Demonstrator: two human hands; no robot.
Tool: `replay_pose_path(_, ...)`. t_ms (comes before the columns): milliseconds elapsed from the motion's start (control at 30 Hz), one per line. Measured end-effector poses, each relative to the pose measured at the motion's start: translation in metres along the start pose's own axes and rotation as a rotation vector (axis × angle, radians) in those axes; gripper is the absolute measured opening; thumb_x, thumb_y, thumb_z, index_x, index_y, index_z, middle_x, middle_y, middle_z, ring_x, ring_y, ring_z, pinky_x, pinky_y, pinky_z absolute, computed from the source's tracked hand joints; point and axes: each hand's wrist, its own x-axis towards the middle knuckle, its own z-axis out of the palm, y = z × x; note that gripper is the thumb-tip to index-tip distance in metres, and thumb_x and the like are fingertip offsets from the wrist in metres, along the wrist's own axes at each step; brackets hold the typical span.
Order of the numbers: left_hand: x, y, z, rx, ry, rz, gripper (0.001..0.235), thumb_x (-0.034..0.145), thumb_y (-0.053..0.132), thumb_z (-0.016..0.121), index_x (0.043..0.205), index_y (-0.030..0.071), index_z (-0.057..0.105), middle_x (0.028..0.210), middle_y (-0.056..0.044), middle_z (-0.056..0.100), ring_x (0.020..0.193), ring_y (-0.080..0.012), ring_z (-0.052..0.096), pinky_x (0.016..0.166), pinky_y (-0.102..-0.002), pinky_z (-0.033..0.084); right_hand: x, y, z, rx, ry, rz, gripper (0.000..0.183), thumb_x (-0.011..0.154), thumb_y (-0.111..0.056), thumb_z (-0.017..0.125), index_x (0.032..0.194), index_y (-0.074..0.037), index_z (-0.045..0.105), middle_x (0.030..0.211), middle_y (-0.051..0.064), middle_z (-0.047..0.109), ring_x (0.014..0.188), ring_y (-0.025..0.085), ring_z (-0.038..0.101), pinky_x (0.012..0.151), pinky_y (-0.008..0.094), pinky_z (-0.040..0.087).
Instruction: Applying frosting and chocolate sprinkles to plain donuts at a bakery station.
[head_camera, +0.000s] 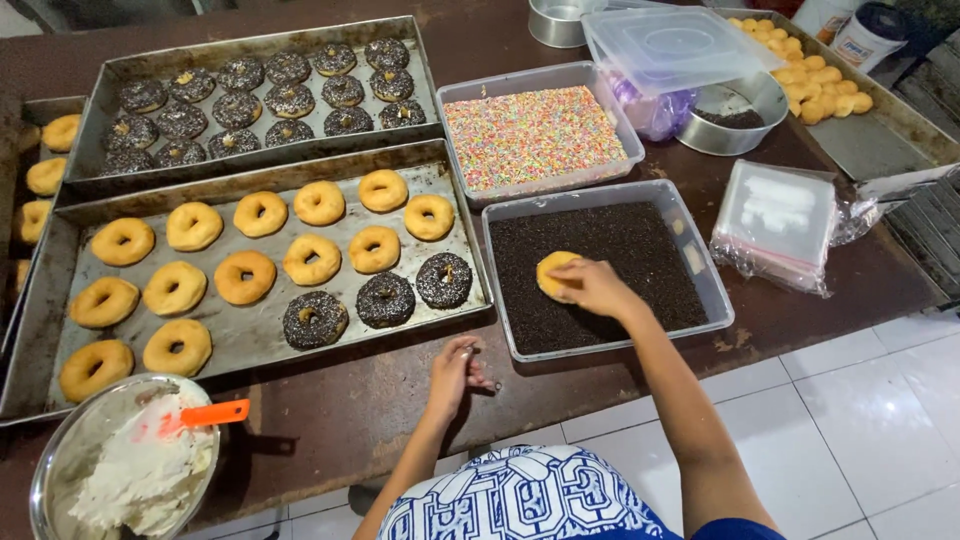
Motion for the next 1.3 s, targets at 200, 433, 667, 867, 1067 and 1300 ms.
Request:
replay_pose_path(200, -0.037, 0.017, -0.047, -0.08, 0.137, 0.043, 0.032, 0.101, 0.009, 0.044, 0.127, 0.003, 0.061, 0.074, -0.005, 0.057, 0.058, -0.0148, 0.057, 0.057, -0.035, 0.062, 0.022, 0.01, 0.017, -0.187, 0.017, 0.195, 0.043, 0.096, -0.033, 0.069, 0.137, -0.021, 0.066, 0.14, 0.009, 0.064, 0.129, 0.026, 0.06, 0.118, 0.044, 0.035)
replay_pose_path(433, -0.059, 0.027, -0.058, -0.064, 0.2, 0.059, 0.031, 0.102, 0.01, 0.043, 0.126, 0.001, 0.062, 0.074, -0.006, 0.057, 0.059, -0.0152, 0.058, 0.06, -0.037, 0.062, -0.003, -0.027, 0.02, -0.288, -0.014, -0.077, 0.047, 0.089, -0.018, 0.069, 0.136, -0.014, 0.066, 0.132, 0.01, 0.064, 0.124, 0.03, 0.058, 0.113, 0.046, 0.038)
replay_pose_path(667, -0.067, 0.016, -0.077, -0.102, 0.197, 0.038, 0.032, 0.101, 0.01, 0.042, 0.127, 0.0, 0.059, 0.073, -0.006, 0.056, 0.059, -0.0161, 0.059, 0.059, -0.04, 0.063, 0.002, -0.034, 0.035, -0.398, 0.052, -0.104, 0.04, 0.094, -0.017, 0.066, 0.133, -0.012, 0.067, 0.117, 0.011, 0.066, 0.112, 0.031, 0.062, 0.104, 0.047, 0.045)
replay_pose_path(867, -0.075, 0.024, -0.078, -0.084, 0.22, 0.036, 0.034, 0.101, 0.009, 0.041, 0.129, 0.0, 0.059, 0.074, -0.006, 0.056, 0.061, -0.0159, 0.059, 0.061, -0.039, 0.063, -0.003, -0.052, 0.029, -0.46, -0.041, -0.284, 0.043, 0.086, -0.011, 0.069, 0.129, -0.015, 0.071, 0.11, 0.008, 0.069, 0.108, 0.028, 0.063, 0.1, 0.045, 0.047)
replay_pose_path(1067, -0.08, 0.026, -0.073, -0.077, 0.211, 0.022, 0.034, 0.101, 0.008, 0.04, 0.128, 0.0, 0.059, 0.073, -0.006, 0.056, 0.061, -0.0158, 0.059, 0.061, -0.038, 0.062, 0.039, 0.019, 0.02, 0.312, -0.321, -0.026, 0.049, 0.081, -0.005, 0.073, 0.13, -0.015, 0.074, 0.118, 0.005, 0.075, 0.103, 0.018, 0.07, 0.102, 0.037, 0.051)
replay_pose_path(1300, -0.074, 0.011, -0.09, -0.113, 0.219, 0.044, 0.032, 0.102, 0.01, 0.04, 0.125, 0.0, 0.06, 0.073, -0.005, 0.056, 0.06, -0.0153, 0.057, 0.06, -0.037, 0.062, 0.015, -0.01, -0.022, 0.335, -0.3, -0.166, 0.057, 0.075, -0.004, 0.08, 0.13, -0.016, 0.072, 0.12, 0.009, 0.072, 0.103, 0.023, 0.07, 0.098, 0.037, 0.053)
